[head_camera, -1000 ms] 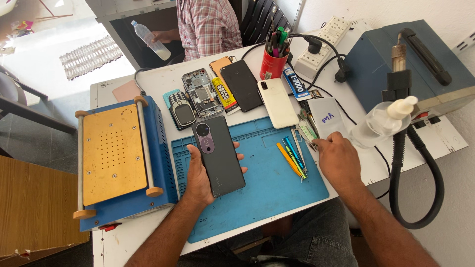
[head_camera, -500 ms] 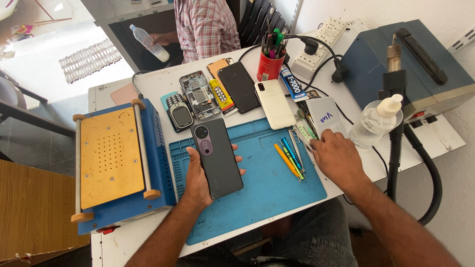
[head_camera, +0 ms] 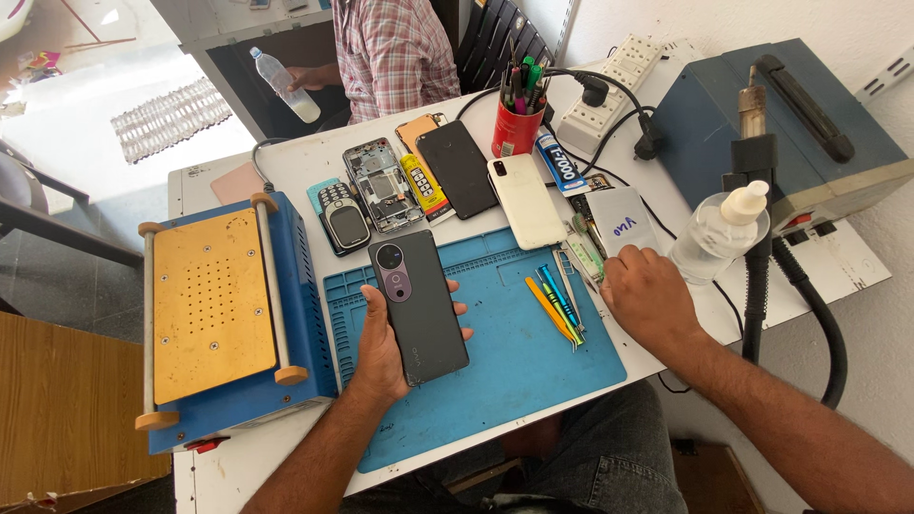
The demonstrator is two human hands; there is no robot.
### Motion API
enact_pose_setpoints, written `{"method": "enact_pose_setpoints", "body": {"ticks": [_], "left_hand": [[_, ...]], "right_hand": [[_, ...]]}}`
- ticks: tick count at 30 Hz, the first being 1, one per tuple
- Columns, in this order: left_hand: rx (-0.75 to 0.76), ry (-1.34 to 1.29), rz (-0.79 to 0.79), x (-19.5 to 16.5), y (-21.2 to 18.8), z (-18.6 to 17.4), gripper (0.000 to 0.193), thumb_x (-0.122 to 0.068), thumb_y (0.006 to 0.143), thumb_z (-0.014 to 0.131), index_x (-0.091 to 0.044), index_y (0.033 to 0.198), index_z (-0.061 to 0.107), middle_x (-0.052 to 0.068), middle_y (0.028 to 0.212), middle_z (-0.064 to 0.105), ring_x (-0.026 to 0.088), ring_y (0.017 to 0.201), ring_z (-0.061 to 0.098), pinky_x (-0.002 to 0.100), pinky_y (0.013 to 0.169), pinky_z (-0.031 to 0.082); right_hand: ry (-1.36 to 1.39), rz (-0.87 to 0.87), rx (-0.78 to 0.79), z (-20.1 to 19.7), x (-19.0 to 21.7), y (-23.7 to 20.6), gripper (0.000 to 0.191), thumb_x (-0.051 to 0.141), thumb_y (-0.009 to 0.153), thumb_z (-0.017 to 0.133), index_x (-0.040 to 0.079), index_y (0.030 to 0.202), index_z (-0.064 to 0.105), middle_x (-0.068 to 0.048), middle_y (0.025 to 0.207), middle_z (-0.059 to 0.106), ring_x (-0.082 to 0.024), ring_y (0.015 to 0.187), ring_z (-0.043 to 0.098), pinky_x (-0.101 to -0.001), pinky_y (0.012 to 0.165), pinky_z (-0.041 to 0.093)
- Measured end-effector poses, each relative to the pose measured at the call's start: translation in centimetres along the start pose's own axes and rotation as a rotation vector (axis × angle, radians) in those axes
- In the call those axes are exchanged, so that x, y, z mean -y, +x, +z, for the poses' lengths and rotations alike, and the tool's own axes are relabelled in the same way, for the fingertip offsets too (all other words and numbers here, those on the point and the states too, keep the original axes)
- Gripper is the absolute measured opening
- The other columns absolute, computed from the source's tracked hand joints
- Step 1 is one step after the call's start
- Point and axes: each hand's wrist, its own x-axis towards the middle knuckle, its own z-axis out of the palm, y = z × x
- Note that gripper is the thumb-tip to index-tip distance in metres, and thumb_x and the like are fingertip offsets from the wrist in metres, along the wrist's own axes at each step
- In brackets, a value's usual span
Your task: The person disassembles a smartphone at a repair bench. They remove the back cover and battery from one phone, set it aside, then hold another phone and use a blade-like tool to pry and scrape along the edges of the device, working around its sides.
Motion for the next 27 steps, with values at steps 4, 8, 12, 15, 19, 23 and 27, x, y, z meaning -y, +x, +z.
{"method": "enact_pose_setpoints", "body": {"ticks": [4,8,12,15,19,23,27], "left_hand": [[-0.005,0.002,-0.002,-0.1,-0.1,0.1,0.093,-0.079,0.089,0.038,-0.007,0.148,0.043,0.023,0.13,0.059,0.032,0.115,0.066,0.054,0.085,0.066],[-0.021,0.017,0.003,-0.2,-0.1,0.2,0.094,-0.079,0.089,0.038,-0.007,0.148,0.043,0.023,0.129,0.059,0.032,0.115,0.066,0.054,0.084,0.066],[-0.021,0.013,-0.002,-0.2,-0.1,0.3,0.094,-0.08,0.088,0.037,-0.008,0.148,0.043,0.023,0.129,0.059,0.031,0.114,0.067,0.053,0.084,0.066],[-0.013,0.024,0.003,-0.2,-0.1,0.3,0.093,-0.079,0.089,0.038,-0.007,0.148,0.043,0.023,0.13,0.059,0.031,0.115,0.066,0.054,0.084,0.066],[-0.012,0.035,0.014,-0.2,0.0,0.2,0.093,-0.079,0.09,0.037,-0.007,0.148,0.043,0.023,0.128,0.059,0.032,0.114,0.066,0.053,0.082,0.066],[-0.026,0.022,-0.005,0.0,0.0,0.1,0.094,-0.079,0.089,0.037,-0.007,0.147,0.044,0.023,0.129,0.06,0.032,0.114,0.066,0.054,0.083,0.066],[0.009,0.023,0.015,-0.1,-0.1,0.3,0.093,-0.078,0.091,0.038,-0.005,0.148,0.043,0.023,0.13,0.059,0.032,0.115,0.066,0.054,0.085,0.066]], "right_hand": [[0.094,0.045,0.052,0.3,-0.3,0.3,0.012,0.015,0.089,0.068,0.005,0.095,0.072,-0.01,0.094,0.062,-0.023,0.085,0.063,-0.039,0.078,0.055],[0.147,0.095,0.061,0.0,-0.7,0.4,0.024,0.019,0.085,0.071,0.006,0.105,0.073,-0.011,0.105,0.063,-0.026,0.093,0.064,-0.0414,0.085,0.055],[0.23,0.136,0.024,-0.2,-0.8,-0.2,0.031,0.024,0.084,0.073,0.007,0.11,0.072,-0.012,0.112,0.063,-0.028,0.099,0.065,-0.0429,0.089,0.055],[0.385,0.199,-0.025,-1.0,-1.3,-1.3,0.028,0.02,0.088,0.072,0.006,0.112,0.071,-0.012,0.117,0.063,-0.026,0.098,0.067,-0.0422,0.087,0.056],[0.536,0.504,-0.289,-2.7,-2.5,-4.5,0.019,0.016,0.098,0.07,0.006,0.114,0.068,-0.01,0.114,0.065,-0.021,0.09,0.063,-0.0362,0.079,0.055],[0.153,0.365,-0.686,-3.9,-4.7,-5.4,0.08,0.011,0.098,0.09,0.001,0.152,0.032,-0.029,0.135,0.051,-0.036,0.124,0.057,-0.0407,0.094,0.049],[0.415,0.466,-0.524,-3.4,-5.6,-3.9,0.118,0.016,0.09,0.09,0.001,0.166,0.001,-0.029,0.137,0.056,-0.039,0.129,0.059,-0.0527,0.11,0.049]]}}
